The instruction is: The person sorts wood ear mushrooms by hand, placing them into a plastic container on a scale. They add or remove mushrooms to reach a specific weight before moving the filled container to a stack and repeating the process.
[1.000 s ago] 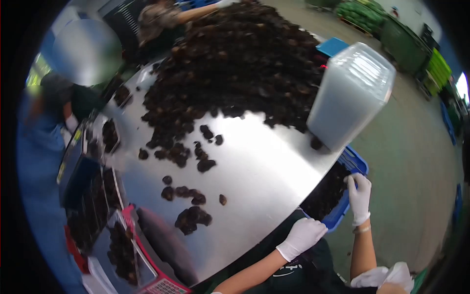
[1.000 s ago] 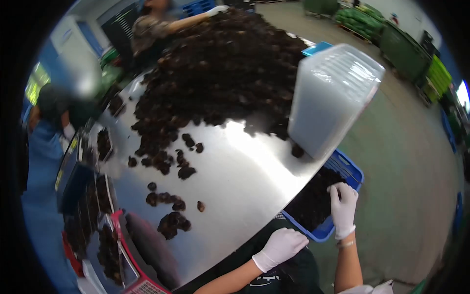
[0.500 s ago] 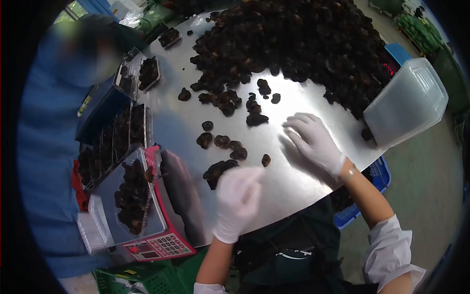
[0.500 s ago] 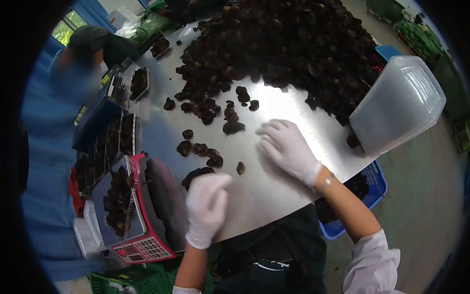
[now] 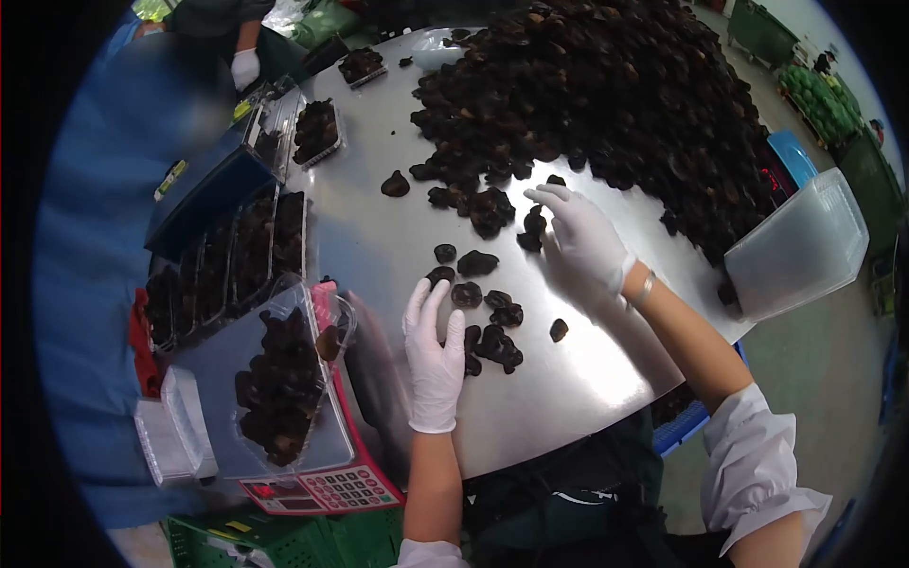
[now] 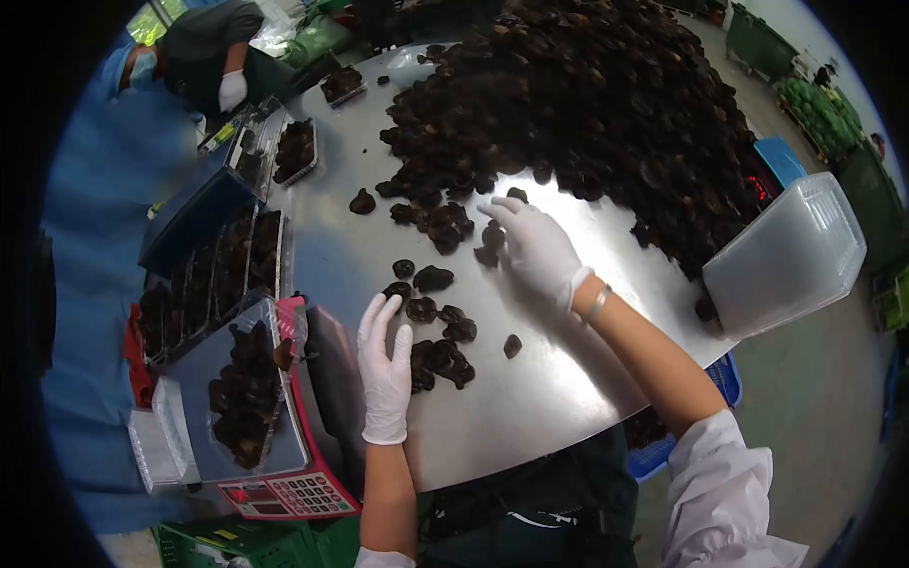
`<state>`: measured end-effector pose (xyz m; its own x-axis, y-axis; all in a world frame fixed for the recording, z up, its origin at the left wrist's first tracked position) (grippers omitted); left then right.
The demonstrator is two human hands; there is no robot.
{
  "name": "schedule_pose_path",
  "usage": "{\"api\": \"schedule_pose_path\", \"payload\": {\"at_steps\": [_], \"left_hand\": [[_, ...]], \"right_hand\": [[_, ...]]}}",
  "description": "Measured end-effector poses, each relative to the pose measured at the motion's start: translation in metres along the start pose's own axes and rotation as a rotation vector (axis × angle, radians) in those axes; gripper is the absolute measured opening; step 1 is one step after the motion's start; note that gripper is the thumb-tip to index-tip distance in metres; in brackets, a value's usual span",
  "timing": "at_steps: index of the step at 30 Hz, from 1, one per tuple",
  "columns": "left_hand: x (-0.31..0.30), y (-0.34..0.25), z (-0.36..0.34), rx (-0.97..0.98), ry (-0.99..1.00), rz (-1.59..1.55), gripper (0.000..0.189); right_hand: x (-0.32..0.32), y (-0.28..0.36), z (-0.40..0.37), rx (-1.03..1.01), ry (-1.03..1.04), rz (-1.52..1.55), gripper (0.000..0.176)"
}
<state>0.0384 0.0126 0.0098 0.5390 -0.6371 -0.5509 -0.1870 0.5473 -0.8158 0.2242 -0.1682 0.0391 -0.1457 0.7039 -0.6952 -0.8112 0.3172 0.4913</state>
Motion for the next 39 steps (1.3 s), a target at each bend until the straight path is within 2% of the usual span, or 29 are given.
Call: {"api": "schedule_pose_path", "payload": {"at_steps": [1, 2, 4, 5, 9, 11, 12, 15, 18, 20, 23, 24, 25, 26, 28, 29, 30, 31, 32, 33, 34, 36, 38, 39], "left_hand": [[0.0, 0.002, -0.001, -0.001, 0.003, -0.005, 0.041], [0.0, 0.003, -0.003, -0.005, 0.01, -0.008, 0.041], [-0.002, 0.003, -0.003, -0.013, -0.015, 0.002, 0.04], [-0.003, 0.004, -0.003, -0.03, -0.019, -0.016, 0.039], [-0.002, 0.002, 0.0, -0.057, -0.039, -0.058, 0.037], [-0.003, 0.002, 0.0, -0.068, -0.043, -0.068, 0.036], [-0.003, 0.003, 0.0, -0.07, -0.047, -0.076, 0.035], [-0.004, 0.003, 0.0, -0.105, -0.041, -0.101, 0.033], [-0.008, 0.004, 0.001, -0.15, -0.045, -0.107, 0.031], [-0.008, 0.01, 0.001, -0.145, -0.058, -0.161, 0.031], [-0.009, 0.011, 0.003, -0.187, -0.068, -0.191, 0.032], [-0.009, 0.011, 0.003, -0.198, -0.068, -0.191, 0.032], [-0.008, 0.011, 0.004, -0.198, -0.069, -0.185, 0.031], [-0.008, 0.011, 0.004, -0.193, -0.069, -0.179, 0.031], [-0.007, 0.012, 0.005, -0.188, -0.047, -0.147, 0.034], [-0.007, 0.012, 0.005, -0.19, -0.028, -0.117, 0.037], [-0.007, 0.01, 0.004, -0.185, -0.027, -0.114, 0.037], [-0.007, 0.008, 0.004, -0.14, -0.043, -0.064, 0.043], [-0.006, 0.006, 0.004, -0.095, -0.061, -0.014, 0.051], [-0.004, 0.006, 0.004, -0.089, -0.068, -0.008, 0.051], [-0.002, 0.007, 0.004, -0.034, -0.052, 0.063, 0.056], [0.001, 0.007, 0.002, 0.018, -0.037, 0.143, 0.061], [0.003, 0.006, 0.003, 0.039, 0.075, 0.214, 0.059], [0.001, 0.002, 0.005, 0.09, 0.092, 0.294, 0.053]], "right_hand": [[0.017, -0.033, 0.006, -0.126, -0.023, -0.123, 0.041], [0.016, -0.039, 0.013, -0.127, -0.02, -0.121, 0.041], [0.02, -0.046, 0.015, -0.041, 0.36, -0.243, 0.037], [0.021, -0.048, 0.011, -0.037, 0.267, -0.229, 0.031], [0.014, -0.034, 0.005, 0.024, 0.269, -0.108, 0.023], [0.018, -0.02, 0.004, -0.094, 0.141, -0.143, 0.023], [0.021, -0.016, 0.005, -0.087, 0.142, -0.14, 0.023], [0.023, -0.01, 0.007, 0.025, 0.293, -0.103, 0.016], [0.006, -0.026, -0.014, 0.086, 0.3, 0.06, 0.012], [-0.027, -0.021, -0.034, 0.13, 0.353, 0.09, 0.008], [-0.107, -0.036, -0.062, 0.432, 0.54, 0.057, 0.017], [-0.133, -0.04, -0.072, 0.501, 0.498, -0.07, 0.02], [-0.154, -0.024, -0.063, 0.59, 0.609, -0.464, 0.022], [-0.165, -0.028, -0.065, 0.569, 0.579, -0.608, 0.026], [-0.149, -0.021, -0.045, 0.38, 0.361, -0.385, 0.032], [-0.129, -0.011, -0.03, 0.373, 0.385, -0.327, 0.036], [-0.103, -0.01, -0.02, 0.188, 0.357, -0.261, 0.037], [-0.075, -0.008, -0.001, 0.123, 0.416, -0.153, 0.043], [-0.044, -0.01, 0.012, 0.241, 0.422, 0.006, 0.054], [-0.017, -0.014, 0.025, 0.013, 0.349, -0.097, 0.062], [0.007, -0.02, 0.037, -0.082, 0.282, -0.146, 0.064], [0.056, -0.029, 0.047, -0.104, 0.13, -0.127, 0.059], [0.064, -0.014, 0.042, -0.092, 0.328, 0.178, 0.052], [0.054, 0.002, 0.035, -0.062, 0.369, 0.223, 0.05]]}}
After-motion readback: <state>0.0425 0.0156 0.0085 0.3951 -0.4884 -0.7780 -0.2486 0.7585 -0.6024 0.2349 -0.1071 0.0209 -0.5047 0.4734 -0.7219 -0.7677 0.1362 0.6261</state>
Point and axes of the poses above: each hand's wrist, its own z-axis towards the middle knuckle, its own x-axis out of the palm, y = z × x, the point moved 1 cm from there along z, towards the middle knuckle, and after that the axes turned 8 degrees about -x, right-handed, at the moved point
